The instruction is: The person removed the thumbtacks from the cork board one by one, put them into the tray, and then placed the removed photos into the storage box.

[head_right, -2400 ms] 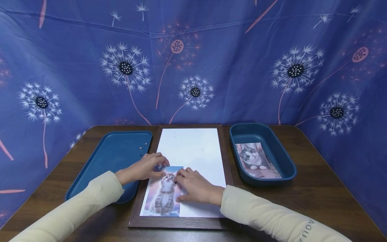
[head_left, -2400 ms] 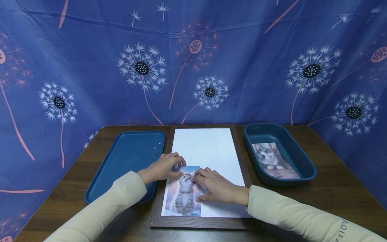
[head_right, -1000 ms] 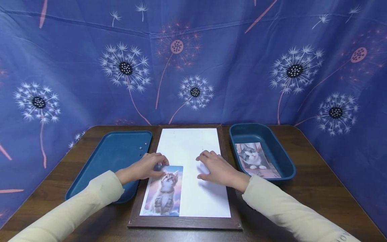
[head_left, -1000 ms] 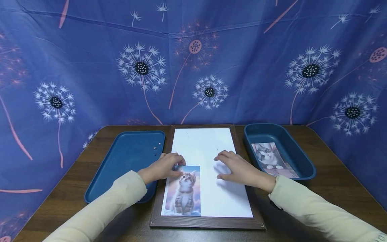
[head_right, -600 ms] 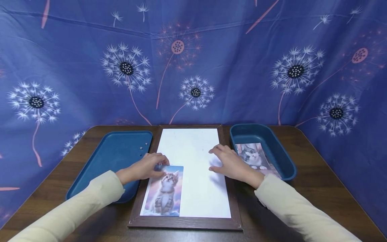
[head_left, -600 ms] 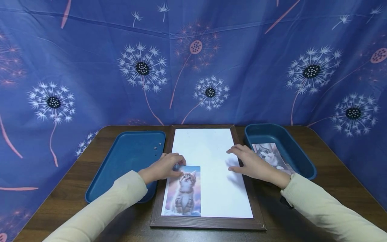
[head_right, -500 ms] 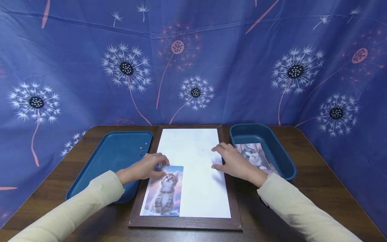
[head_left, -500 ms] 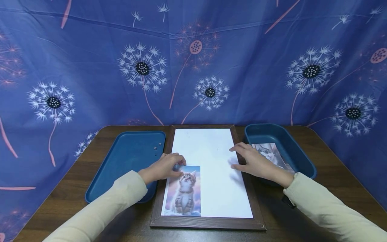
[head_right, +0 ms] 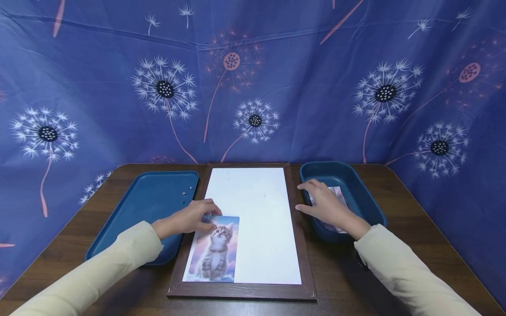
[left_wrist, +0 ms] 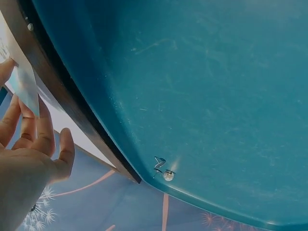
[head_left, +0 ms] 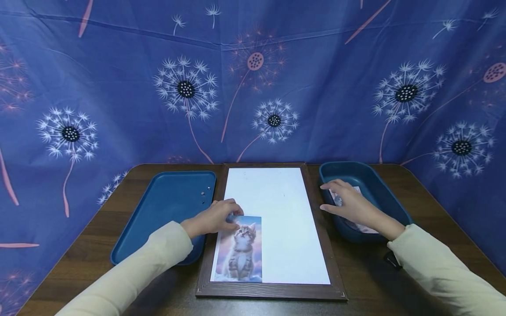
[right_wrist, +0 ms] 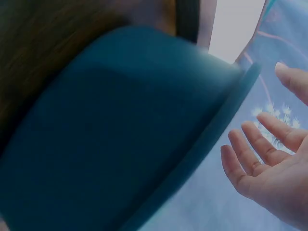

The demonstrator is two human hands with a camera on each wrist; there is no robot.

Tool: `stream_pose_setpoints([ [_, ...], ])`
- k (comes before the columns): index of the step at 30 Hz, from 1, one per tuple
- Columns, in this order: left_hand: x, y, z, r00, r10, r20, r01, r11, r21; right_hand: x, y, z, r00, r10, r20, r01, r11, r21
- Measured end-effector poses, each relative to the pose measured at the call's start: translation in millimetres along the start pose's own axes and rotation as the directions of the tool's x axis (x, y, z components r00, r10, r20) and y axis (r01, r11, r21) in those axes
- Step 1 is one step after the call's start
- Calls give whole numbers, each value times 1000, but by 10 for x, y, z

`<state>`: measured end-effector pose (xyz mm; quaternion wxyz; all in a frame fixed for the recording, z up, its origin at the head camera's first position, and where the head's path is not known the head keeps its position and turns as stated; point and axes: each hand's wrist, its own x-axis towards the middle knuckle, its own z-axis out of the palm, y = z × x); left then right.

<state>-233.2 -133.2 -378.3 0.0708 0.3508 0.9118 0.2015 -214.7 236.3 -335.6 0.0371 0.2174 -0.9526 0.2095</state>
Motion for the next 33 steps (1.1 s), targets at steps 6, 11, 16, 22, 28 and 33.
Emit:
stream_pose_setpoints([
  [6, 13, -21, -2, 1000, 9, 6, -9, 1000, -5, -42, 135, -87, 999, 25, -27, -25, 1000, -6],
  [11, 33, -25, -8, 1000, -9, 23, 9, 1000, -14, -96, 237, -144, 997, 75, -32, -74, 997, 10],
  [16, 46, -32, -15, 999, -27, 28, 28, 999, -25, -143, 357, -180, 994, 103, -28, -103, 995, 10],
  [22, 39, -39, -32, 999, -19, 36, 21, 998, -52, -181, 492, -234, 993, 105, -48, -105, 994, -1],
  [28, 36, -31, -55, 999, -11, 49, 15, 997, -80, -212, 607, -302, 990, 131, -60, -132, 991, 1],
  [33, 45, -33, -66, 999, -6, 54, 11, 996, -89, -254, 706, -363, 984, 154, -92, -155, 988, -10],
])
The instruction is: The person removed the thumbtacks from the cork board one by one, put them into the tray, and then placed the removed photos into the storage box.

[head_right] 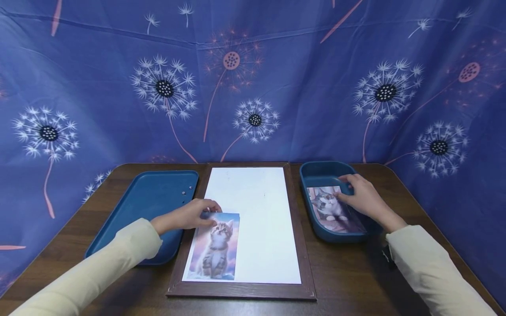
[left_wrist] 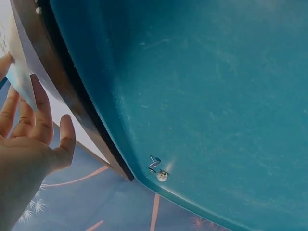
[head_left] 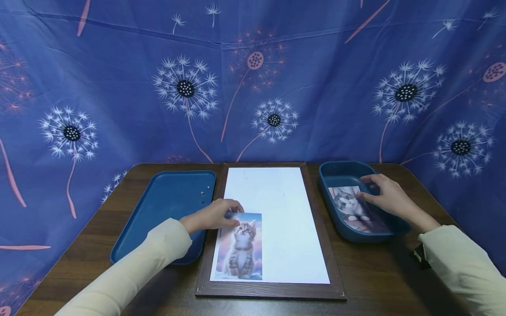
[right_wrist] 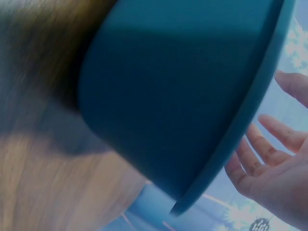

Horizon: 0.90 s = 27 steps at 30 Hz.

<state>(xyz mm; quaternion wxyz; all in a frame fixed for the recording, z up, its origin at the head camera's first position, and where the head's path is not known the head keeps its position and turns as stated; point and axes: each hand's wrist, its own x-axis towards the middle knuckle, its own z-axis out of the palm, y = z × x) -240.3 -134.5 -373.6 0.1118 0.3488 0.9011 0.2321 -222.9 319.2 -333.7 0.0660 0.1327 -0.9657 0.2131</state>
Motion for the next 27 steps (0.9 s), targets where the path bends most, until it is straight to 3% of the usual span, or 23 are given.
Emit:
stream_pose_setpoints([
  [14, -20, -16, -48, 999, 44, -1, -44, 998, -52, -51, 241, -148, 983, 155, -94, -154, 988, 22],
  [21, -36, -18, -84, 998, 58, 1, -58, 994, -90, -91, 382, -165, 973, 223, -59, -221, 975, 34],
  [27, -39, -13, -104, 997, 77, -12, -78, 990, -119, -120, 479, -141, 971, 236, -34, -235, 971, 39],
])
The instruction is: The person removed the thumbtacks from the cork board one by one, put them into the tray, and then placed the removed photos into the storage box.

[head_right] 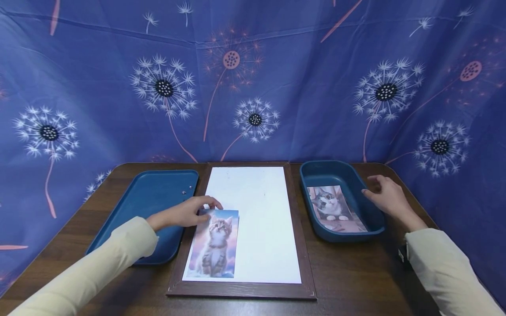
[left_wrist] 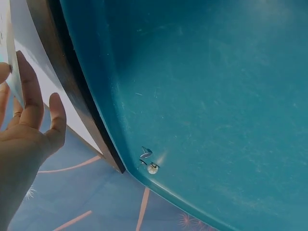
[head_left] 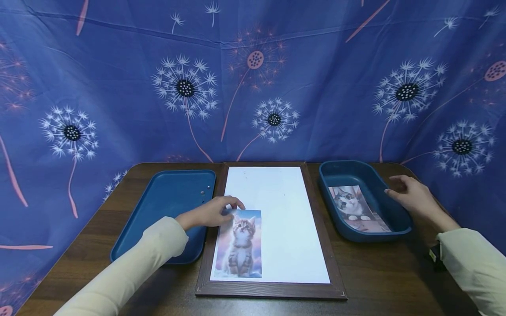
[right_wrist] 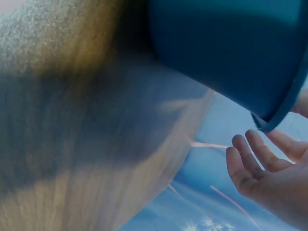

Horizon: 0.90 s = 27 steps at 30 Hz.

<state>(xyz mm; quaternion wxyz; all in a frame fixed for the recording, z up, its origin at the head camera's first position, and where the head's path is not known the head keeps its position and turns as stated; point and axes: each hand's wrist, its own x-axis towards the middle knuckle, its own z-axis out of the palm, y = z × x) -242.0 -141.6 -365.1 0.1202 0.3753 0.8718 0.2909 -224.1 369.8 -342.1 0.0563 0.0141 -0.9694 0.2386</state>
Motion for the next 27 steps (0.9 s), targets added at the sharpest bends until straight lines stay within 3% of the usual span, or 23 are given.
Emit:
stream_pose_setpoints([
  [11, 32, -45, -73, 1000, 5, 13, -3, 993, -119, -11, 133, 54, 999, -10, 40, 8, 999, 45],
  [18, 62, -79, -139, 999, -23, 41, 31, 981, -191, -8, 173, 70, 999, -10, 48, 6, 997, 78],
  [27, 121, -91, -199, 999, -22, 32, 27, 983, -183, 9, 216, 59, 994, 31, 103, -42, 994, 105],
])
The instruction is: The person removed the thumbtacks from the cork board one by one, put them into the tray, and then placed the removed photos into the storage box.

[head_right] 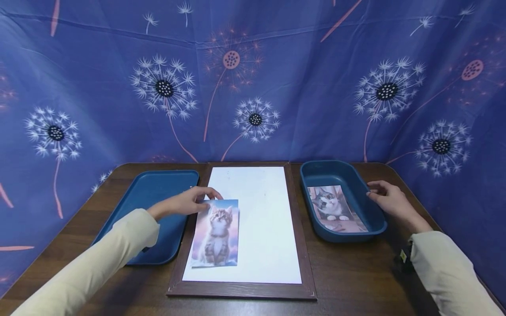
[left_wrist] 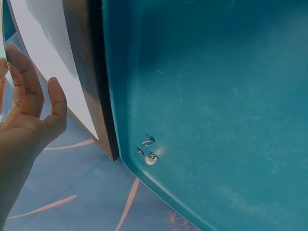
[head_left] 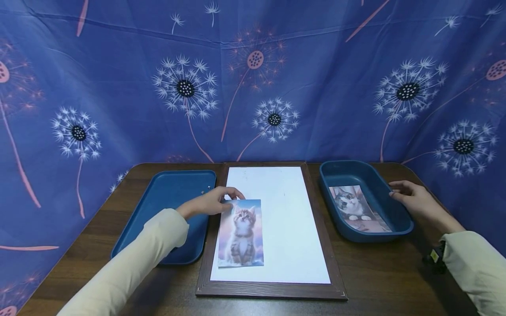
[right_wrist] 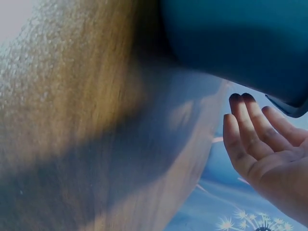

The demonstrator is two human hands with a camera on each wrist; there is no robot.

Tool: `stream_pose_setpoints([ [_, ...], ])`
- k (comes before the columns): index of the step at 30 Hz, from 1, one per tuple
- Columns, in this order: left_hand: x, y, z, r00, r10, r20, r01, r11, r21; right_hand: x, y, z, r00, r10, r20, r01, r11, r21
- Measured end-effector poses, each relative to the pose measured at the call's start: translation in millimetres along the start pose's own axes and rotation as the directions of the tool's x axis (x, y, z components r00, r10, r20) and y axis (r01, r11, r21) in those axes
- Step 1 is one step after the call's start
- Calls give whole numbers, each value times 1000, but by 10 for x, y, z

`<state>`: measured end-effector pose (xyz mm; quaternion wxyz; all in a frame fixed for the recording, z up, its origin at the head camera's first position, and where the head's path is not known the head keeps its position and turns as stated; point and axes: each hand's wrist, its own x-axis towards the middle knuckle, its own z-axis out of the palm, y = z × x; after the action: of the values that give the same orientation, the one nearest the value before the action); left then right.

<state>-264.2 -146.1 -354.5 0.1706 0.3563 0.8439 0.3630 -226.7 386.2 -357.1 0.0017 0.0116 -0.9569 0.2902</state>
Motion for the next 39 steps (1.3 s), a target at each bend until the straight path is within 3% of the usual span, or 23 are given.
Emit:
stream_pose_setpoints([
  [17, 139, 84, -64, 998, -55, -19, 55, 998, 11, 26, 83, -35, 993, 39, 108, -50, 993, 103],
  [31, 301, 117, -111, 998, -36, -42, 36, 999, 1, 13, 62, -28, 992, 48, 117, -63, 989, 131],
  [39, 421, 171, -94, 995, -83, -62, 84, 996, 7, 23, 66, -30, 993, 51, 110, -65, 990, 125],
])
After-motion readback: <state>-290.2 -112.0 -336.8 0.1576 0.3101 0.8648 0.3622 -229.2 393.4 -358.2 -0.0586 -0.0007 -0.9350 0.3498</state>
